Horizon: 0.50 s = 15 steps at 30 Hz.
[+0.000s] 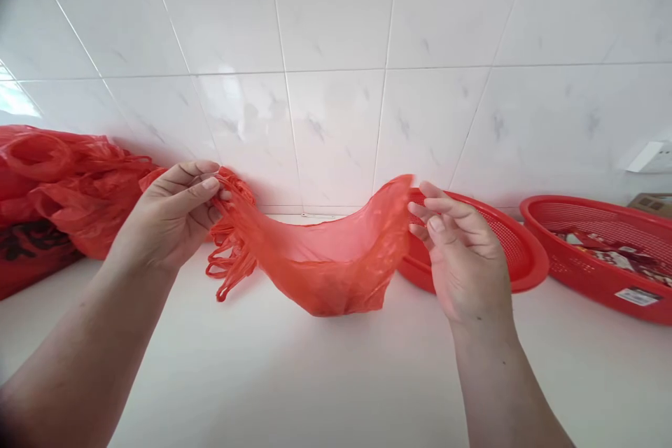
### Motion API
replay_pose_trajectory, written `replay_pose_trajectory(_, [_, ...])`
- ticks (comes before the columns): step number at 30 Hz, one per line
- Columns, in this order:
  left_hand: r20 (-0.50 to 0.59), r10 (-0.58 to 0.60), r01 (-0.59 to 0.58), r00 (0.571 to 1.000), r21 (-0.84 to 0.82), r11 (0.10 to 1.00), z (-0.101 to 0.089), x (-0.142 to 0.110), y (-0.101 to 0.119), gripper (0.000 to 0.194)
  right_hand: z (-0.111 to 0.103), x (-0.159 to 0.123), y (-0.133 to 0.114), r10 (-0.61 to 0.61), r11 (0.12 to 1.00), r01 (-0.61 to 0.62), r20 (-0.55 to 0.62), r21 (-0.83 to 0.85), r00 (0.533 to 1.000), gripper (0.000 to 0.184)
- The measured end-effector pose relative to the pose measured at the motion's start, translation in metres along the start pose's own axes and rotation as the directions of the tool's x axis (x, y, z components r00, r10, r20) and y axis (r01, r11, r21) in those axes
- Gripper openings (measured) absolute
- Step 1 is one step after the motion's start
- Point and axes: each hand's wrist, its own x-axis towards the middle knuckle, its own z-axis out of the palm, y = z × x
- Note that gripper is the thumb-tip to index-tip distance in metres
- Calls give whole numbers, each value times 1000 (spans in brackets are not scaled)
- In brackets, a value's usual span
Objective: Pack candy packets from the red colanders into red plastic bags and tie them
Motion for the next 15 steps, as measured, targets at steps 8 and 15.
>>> replay_pose_trajectory(8, [80, 21, -44, 997, 304, 952, -20, -17, -7, 52, -14, -15, 9, 164, 950, -135, 80, -280, 983, 30])
replay_pose_trajectory(15, [322, -261, 197, 910, 219, 956, -68, -51, -34, 81, -42, -87, 37, 614, 762, -395, 375, -514, 695, 98])
